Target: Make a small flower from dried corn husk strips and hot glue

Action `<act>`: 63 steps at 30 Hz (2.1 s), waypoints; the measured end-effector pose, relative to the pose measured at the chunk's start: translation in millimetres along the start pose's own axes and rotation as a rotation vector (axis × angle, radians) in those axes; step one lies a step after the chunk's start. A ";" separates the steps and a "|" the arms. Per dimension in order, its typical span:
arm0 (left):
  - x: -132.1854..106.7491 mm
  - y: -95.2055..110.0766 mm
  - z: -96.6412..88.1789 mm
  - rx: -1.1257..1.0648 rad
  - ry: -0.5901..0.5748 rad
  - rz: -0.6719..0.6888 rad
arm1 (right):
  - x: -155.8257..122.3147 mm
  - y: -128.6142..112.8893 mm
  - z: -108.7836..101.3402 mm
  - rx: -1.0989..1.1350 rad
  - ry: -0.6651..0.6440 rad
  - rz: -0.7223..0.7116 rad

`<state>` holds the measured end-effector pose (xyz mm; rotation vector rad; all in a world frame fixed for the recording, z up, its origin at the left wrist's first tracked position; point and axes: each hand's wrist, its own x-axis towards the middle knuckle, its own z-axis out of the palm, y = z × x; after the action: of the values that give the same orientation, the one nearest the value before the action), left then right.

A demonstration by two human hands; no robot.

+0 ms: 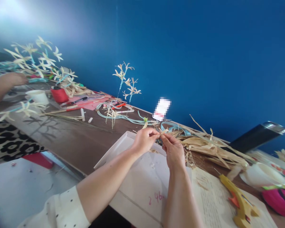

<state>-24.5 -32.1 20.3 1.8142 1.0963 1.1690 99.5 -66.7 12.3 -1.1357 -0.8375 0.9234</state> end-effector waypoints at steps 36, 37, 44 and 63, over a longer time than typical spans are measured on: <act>5.0 5.8 -2.9 -0.401 0.081 -0.205 | -8.3 -1.9 9.5 0.020 -0.109 0.103; 4.8 6.7 -3.0 -0.419 0.071 -0.228 | -8.6 -2.2 10.0 0.018 -0.106 0.101; 3.7 10.6 -2.3 -0.580 0.049 -0.312 | -6.2 4.3 11.5 -0.020 -0.081 0.035; 0.2 9.5 -7.2 -0.218 0.205 -0.073 | -3.1 9.6 8.0 -0.056 -0.044 -0.084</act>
<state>-28.6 -34.8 31.2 1.5020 1.0925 1.3963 89.5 -65.0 4.4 -1.1233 -0.9449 0.8628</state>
